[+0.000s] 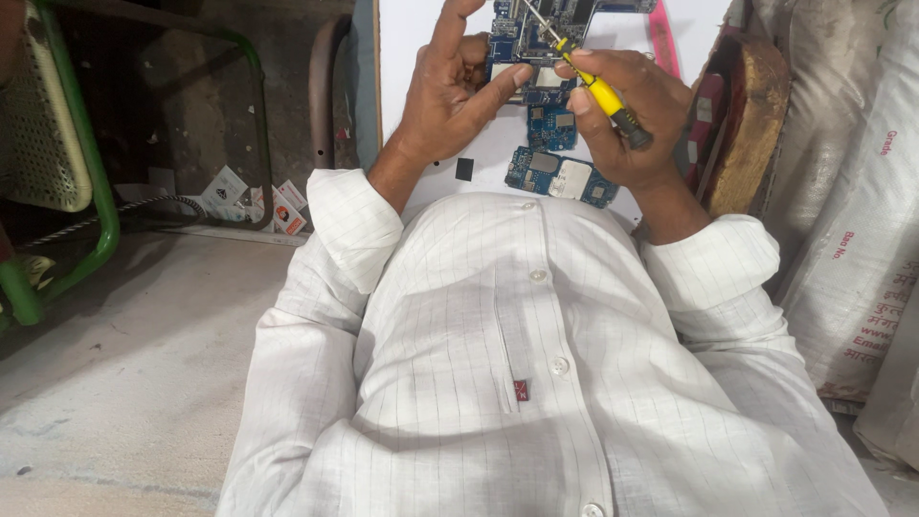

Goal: The person sits at a repair bench working on a disassembled smartphone motherboard. They hold the board with one hand and use a yellow-handled screwdriver to unscrew and adjust components, turning the board over and repositioning it while other phone parts and boards lie on the bench.

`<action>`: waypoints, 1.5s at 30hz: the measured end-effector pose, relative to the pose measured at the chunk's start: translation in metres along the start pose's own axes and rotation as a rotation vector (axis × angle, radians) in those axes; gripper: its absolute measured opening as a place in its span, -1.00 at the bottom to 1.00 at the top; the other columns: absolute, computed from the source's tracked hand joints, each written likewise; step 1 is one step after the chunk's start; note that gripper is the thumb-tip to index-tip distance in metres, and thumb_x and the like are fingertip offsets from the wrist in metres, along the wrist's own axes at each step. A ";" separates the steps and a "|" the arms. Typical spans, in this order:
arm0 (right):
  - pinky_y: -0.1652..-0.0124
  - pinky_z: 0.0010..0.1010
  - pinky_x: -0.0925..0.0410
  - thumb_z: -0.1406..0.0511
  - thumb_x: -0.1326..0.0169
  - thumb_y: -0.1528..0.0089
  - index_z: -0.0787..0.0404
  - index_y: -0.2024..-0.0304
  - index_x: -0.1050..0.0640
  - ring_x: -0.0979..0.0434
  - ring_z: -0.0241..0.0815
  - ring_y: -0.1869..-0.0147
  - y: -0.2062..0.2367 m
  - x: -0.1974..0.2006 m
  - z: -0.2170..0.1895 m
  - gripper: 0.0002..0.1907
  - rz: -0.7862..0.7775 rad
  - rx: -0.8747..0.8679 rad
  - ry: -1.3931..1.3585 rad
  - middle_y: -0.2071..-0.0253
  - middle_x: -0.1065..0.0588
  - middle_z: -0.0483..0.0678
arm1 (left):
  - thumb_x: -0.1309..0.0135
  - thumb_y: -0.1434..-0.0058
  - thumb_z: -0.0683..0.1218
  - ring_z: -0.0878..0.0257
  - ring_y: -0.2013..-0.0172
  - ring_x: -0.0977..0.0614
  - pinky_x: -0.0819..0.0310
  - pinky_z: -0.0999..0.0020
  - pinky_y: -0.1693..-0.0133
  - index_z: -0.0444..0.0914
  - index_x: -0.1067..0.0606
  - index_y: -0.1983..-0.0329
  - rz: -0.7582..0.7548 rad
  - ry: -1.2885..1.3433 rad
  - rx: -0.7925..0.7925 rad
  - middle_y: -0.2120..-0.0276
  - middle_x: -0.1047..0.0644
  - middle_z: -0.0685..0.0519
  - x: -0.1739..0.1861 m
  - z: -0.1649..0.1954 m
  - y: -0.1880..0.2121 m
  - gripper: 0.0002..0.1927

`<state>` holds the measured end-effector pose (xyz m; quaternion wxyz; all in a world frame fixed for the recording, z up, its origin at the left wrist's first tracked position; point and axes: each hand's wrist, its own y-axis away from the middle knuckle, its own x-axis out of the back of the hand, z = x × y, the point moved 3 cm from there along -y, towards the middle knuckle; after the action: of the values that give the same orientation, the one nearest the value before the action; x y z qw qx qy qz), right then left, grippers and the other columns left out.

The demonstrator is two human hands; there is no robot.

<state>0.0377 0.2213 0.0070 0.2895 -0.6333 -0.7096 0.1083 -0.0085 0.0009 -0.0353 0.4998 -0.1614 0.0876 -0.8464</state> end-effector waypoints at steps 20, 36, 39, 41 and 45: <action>0.12 -0.45 -0.51 0.39 -0.07 -0.44 0.38 -0.09 -0.55 -0.67 -0.18 0.10 0.007 -0.001 0.011 -0.80 -0.021 -0.073 -0.086 0.07 -0.63 0.16 | -0.15 -0.57 -0.20 0.37 0.49 -0.68 -0.57 0.54 0.53 -0.11 0.04 -0.56 0.014 0.056 0.098 0.31 -0.68 -0.02 0.004 -0.002 0.001 -0.28; 0.25 -0.55 -0.55 0.35 -0.05 -0.52 0.39 0.00 -0.57 -0.69 -0.23 0.21 0.013 -0.009 0.025 -0.82 -0.051 -0.219 -0.266 0.20 -0.61 0.09 | 0.18 -0.69 -0.17 0.27 0.06 -0.69 -0.77 0.26 -0.05 0.01 0.09 -0.54 0.036 0.316 0.032 0.06 -0.60 -0.05 0.004 -0.001 -0.003 -0.47; 0.24 -0.56 -0.54 0.35 -0.05 -0.52 0.39 -0.01 -0.57 -0.68 -0.26 0.22 0.016 -0.010 0.027 -0.82 -0.039 -0.289 -0.275 0.22 -0.62 0.08 | 0.20 -0.63 -0.17 0.21 -0.01 -0.69 -0.75 0.19 -0.06 -0.05 0.11 -0.51 0.039 0.329 0.056 0.01 -0.58 -0.11 0.003 -0.003 -0.003 -0.47; 0.22 -0.54 -0.55 0.35 -0.05 -0.53 0.40 0.00 -0.57 -0.68 -0.25 0.20 0.016 -0.011 0.029 -0.82 -0.006 -0.299 -0.346 0.21 -0.61 0.08 | 0.17 -0.68 -0.16 0.24 0.01 -0.71 -0.74 0.24 -0.04 -0.03 0.13 -0.57 0.044 0.360 0.067 0.03 -0.60 -0.09 0.003 -0.006 0.000 -0.44; 0.20 -0.50 -0.55 0.35 -0.07 -0.54 0.42 0.02 -0.58 -0.67 -0.25 0.24 0.018 -0.002 0.033 -0.81 0.032 -0.310 -0.323 0.30 -0.61 0.07 | 0.15 -0.68 -0.16 0.24 0.06 -0.73 -0.77 0.25 0.01 -0.03 0.12 -0.58 0.064 0.344 0.056 0.08 -0.61 -0.09 0.005 -0.012 0.003 -0.43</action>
<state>0.0343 0.2297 -0.0296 0.0695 -0.6558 -0.7447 0.1025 -0.0123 -0.0048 -0.0462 0.5084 0.0027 0.1535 -0.8473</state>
